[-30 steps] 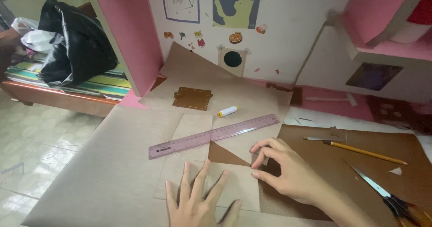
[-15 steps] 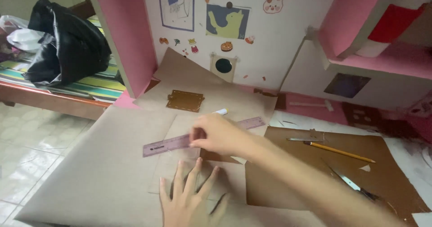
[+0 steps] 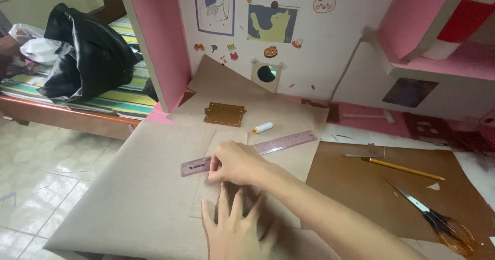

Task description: Marking leather with a pencil and ruler before cutting it with scissors

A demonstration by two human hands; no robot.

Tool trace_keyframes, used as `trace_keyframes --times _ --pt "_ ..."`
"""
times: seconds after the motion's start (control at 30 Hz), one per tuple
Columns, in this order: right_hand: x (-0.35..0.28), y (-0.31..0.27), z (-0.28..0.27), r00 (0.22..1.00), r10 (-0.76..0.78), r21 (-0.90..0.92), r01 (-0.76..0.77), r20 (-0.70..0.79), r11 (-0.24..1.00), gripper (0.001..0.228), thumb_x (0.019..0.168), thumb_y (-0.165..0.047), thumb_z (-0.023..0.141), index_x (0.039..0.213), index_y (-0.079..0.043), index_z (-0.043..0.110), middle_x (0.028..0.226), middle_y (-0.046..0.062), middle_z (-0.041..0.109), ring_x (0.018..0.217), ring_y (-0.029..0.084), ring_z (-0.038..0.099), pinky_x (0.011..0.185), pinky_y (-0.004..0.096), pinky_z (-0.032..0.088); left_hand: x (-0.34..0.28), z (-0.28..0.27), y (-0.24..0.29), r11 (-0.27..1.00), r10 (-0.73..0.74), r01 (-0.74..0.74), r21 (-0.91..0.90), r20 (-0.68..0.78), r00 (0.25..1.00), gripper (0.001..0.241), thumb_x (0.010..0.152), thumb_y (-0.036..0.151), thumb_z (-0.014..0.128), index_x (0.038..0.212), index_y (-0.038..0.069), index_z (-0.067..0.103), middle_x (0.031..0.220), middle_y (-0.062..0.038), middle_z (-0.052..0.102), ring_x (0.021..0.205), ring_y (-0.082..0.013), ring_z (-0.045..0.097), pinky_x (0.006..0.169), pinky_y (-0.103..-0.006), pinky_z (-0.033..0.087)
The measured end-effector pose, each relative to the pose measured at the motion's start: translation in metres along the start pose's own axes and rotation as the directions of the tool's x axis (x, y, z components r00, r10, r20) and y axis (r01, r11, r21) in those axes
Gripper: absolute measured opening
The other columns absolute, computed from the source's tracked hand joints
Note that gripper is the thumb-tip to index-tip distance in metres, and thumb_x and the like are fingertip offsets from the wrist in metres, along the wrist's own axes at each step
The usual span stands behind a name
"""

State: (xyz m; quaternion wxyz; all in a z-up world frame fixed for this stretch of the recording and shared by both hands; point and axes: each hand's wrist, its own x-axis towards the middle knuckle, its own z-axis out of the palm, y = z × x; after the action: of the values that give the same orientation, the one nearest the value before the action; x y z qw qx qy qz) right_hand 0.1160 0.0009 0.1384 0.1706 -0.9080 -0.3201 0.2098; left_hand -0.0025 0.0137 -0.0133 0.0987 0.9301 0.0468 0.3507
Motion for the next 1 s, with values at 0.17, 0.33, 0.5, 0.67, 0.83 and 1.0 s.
trace_keyframes --times 0.17,0.33,0.5,0.67,0.83,1.0 --pt "0.007 0.005 -0.017 0.994 0.020 0.174 0.000 -0.110 0.985 0.008 0.068 -0.014 0.065 0.064 -0.020 0.062 0.079 -0.013 0.072 0.070 0.009 0.055 0.062 0.029 0.042 0.000 0.002 0.002 0.999 0.004 -0.001 0.041 -0.070 0.998 0.068 0.062 0.072 0.073 0.125 0.046 0.070 0.149 0.002 0.055 0.142 -0.0361 0.043 0.100 -0.0715 0.036" --pt "0.018 0.041 -0.052 0.947 -0.016 0.363 0.139 -0.321 0.921 0.009 0.080 -0.016 0.064 0.077 -0.012 0.072 0.087 -0.002 0.078 0.072 0.010 0.064 0.058 0.026 0.051 0.005 -0.004 0.003 0.996 0.024 -0.012 0.083 -0.147 0.989 0.067 0.066 0.073 0.069 0.128 0.049 0.066 0.146 0.007 0.057 0.138 -0.0332 0.051 0.094 -0.0692 0.044" --pt "-0.005 0.107 -0.100 0.891 0.132 0.234 -0.030 -0.433 0.972 0.032 0.104 -0.036 0.060 0.082 -0.013 0.067 0.072 0.001 0.069 0.060 0.012 0.066 0.066 0.028 0.047 0.007 -0.005 0.003 0.996 0.031 -0.017 0.084 -0.165 0.986 0.062 0.069 0.076 0.065 0.125 0.051 0.067 0.144 0.007 0.059 0.134 -0.0312 0.054 0.091 -0.0690 0.045" --pt "-0.053 0.172 -0.134 0.926 0.109 0.108 -0.075 -0.361 0.991 0.079 0.085 -0.008 0.069 0.154 -0.016 0.030 0.133 0.013 0.067 0.127 0.027 0.064 0.110 0.038 0.047 0.008 -0.008 0.006 0.991 0.019 0.005 0.136 -0.172 0.985 0.061 0.070 0.077 0.062 0.127 0.053 0.065 0.142 0.010 0.061 0.135 -0.0284 0.056 0.093 -0.0669 0.047" --pt "-0.108 0.187 -0.150 0.863 0.275 0.096 -0.259 -0.424 0.961 0.039 0.091 -0.021 0.068 0.129 -0.014 0.067 0.124 0.003 0.077 0.111 0.018 0.072 0.103 0.033 0.051 0.007 -0.005 0.006 0.988 0.029 -0.001 0.157 -0.171 0.985 0.062 0.071 0.079 0.058 0.127 0.053 0.064 0.142 0.010 0.061 0.135 -0.0283 0.056 0.091 -0.0663 0.049" --pt "-0.135 0.222 -0.154 0.839 0.385 0.029 -0.406 -0.384 0.913 0.036 0.093 -0.030 0.065 0.126 -0.017 0.073 0.131 0.004 0.075 0.119 0.021 0.072 0.108 0.038 0.053 0.008 -0.007 0.007 0.989 0.024 -0.001 0.149 -0.148 0.989 0.063 0.069 0.080 0.059 0.125 0.051 0.066 0.141 0.009 0.062 0.133 -0.0302 0.058 0.092 -0.0677 0.049"
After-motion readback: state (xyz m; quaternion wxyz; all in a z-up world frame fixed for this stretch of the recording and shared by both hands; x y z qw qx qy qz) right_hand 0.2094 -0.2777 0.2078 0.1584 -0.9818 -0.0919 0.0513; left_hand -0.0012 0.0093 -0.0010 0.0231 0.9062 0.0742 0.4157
